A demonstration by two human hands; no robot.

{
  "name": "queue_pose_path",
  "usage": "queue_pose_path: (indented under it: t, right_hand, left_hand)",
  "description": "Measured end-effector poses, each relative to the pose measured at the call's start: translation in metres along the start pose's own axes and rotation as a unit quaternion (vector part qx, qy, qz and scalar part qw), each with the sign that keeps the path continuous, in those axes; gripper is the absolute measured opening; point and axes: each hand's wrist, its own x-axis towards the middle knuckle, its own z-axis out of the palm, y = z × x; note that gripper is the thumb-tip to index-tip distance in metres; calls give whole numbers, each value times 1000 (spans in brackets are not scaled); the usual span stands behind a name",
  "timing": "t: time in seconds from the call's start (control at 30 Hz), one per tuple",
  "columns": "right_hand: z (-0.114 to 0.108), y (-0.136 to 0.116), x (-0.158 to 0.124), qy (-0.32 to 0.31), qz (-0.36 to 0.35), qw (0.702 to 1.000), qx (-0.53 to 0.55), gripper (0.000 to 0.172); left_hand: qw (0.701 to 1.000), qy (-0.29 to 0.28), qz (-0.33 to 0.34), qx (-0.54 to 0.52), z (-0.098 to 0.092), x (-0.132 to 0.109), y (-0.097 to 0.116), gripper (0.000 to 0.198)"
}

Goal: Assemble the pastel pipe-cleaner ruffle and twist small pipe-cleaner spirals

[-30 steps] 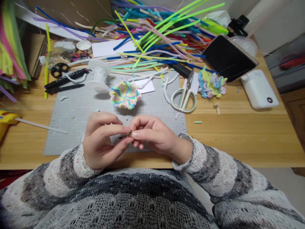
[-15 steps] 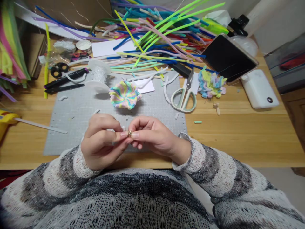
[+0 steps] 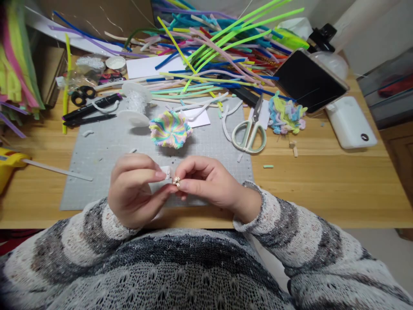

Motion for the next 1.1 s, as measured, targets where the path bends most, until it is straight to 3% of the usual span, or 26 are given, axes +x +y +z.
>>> queue_pose_path:
  t: [0.2, 0.4, 0.7, 0.93, 1.1]
  right_hand:
    - [-1, -1, 2, 2, -74, 991, -114, 3]
    - [-2, -1, 3, 8, -109, 980, -164, 3]
    - [-1, 3, 0, 30, -86, 989, -117, 6]
    - [-3, 3, 4, 11, -104, 988, -115, 11]
    - [-3, 5, 1, 22, -93, 990, -109, 16]
  left_hand:
    - [998, -17, 47, 24, -4, -1, 0, 16]
    - [998, -45, 24, 22, -5, 2, 3, 17]
    - [998, -37, -5, 49, -3, -2, 5, 14]
    - [997, 30, 39, 57, 7, -6, -1, 15]
    - [997, 18, 52, 50, 8, -5, -4, 9]
